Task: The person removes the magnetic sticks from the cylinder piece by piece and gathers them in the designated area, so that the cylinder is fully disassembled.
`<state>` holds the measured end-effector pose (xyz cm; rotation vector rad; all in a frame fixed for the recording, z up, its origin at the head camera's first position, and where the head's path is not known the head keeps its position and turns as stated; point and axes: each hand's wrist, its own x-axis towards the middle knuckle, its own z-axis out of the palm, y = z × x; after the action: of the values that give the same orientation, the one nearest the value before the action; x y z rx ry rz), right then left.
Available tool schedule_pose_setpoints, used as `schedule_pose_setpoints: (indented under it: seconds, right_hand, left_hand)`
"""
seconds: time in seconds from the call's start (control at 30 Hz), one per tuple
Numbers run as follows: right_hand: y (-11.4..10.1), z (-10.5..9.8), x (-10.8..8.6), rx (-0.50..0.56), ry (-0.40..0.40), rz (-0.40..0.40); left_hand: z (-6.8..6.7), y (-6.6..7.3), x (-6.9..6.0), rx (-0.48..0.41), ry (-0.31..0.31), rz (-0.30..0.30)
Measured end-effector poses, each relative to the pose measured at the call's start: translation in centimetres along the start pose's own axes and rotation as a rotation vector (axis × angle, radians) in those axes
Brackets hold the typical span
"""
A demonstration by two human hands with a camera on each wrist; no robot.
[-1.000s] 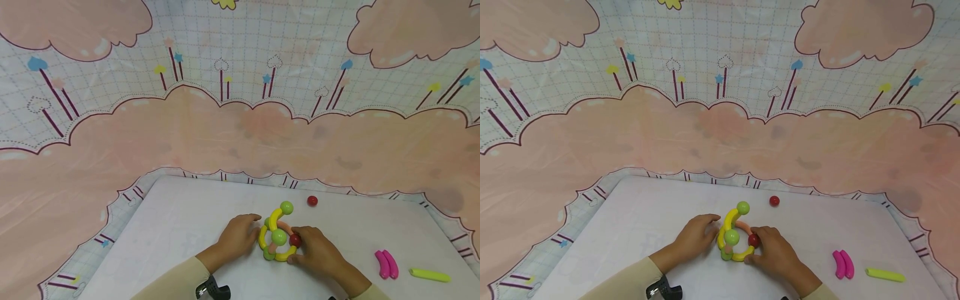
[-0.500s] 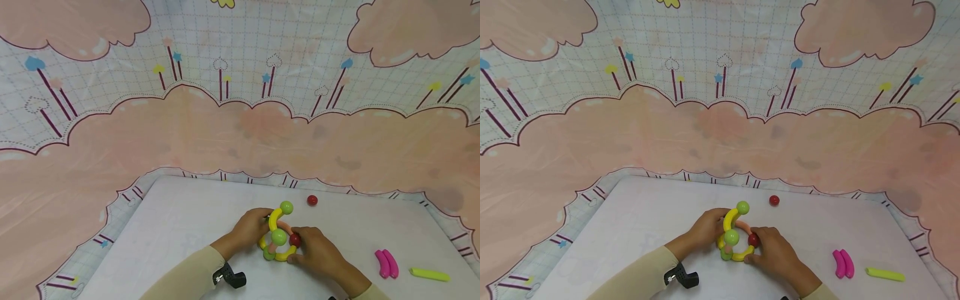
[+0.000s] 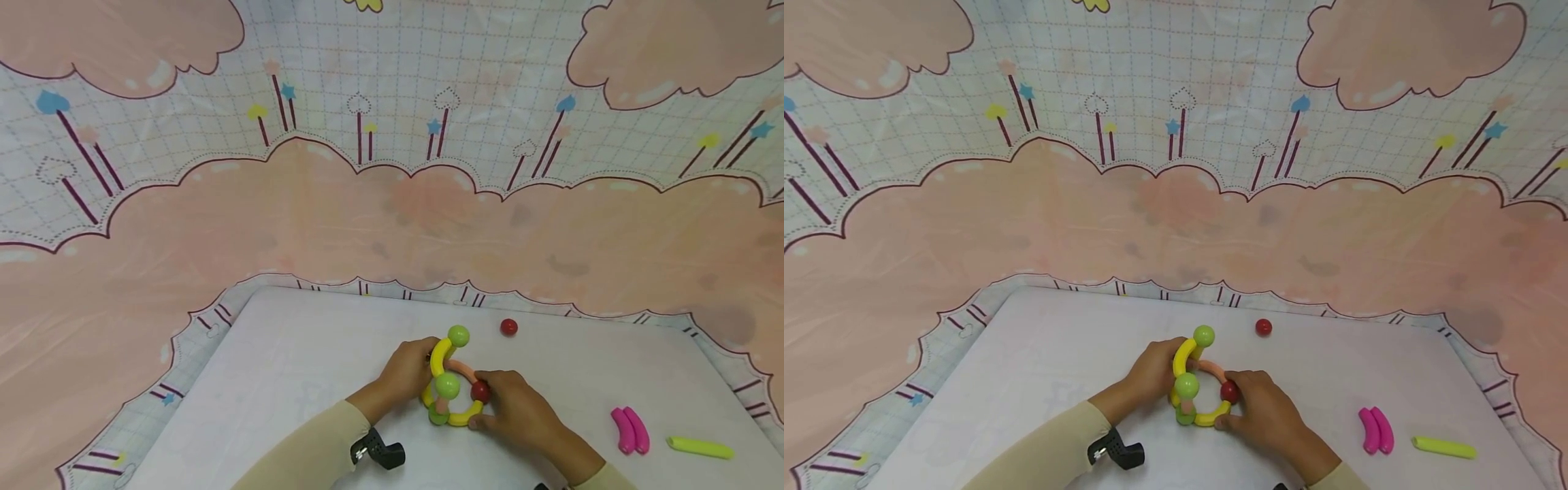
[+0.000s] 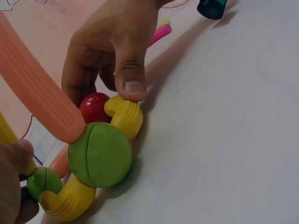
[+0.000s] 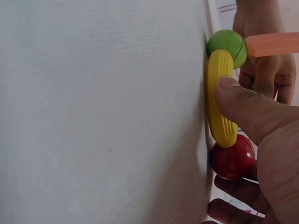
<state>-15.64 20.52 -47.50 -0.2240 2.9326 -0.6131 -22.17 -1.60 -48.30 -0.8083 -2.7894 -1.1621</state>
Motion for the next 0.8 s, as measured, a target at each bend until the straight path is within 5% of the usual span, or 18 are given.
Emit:
schedule_pose_setpoints:
  seconds: [0.23, 0.6, 0.8]
  right_hand:
    - [0.0, -0.1, 0.1, -0.013, -0.004, 0.0]
    - [0.1, -0.2, 0.5, -0.024, -0.008, -0.007]
    - [-1.5, -1.0, -0.9, 0.071, 0.205, -0.101]
  left_hand:
    - [-0.2, -0.1, -0.1, -0.001, -0.002, -0.035]
    - [-0.1, -0.8, -0.2, -0.009, 0.039, 0.029]
    - [-0.1, -0.9, -0.3, -0.047, 0.026, 0.018]
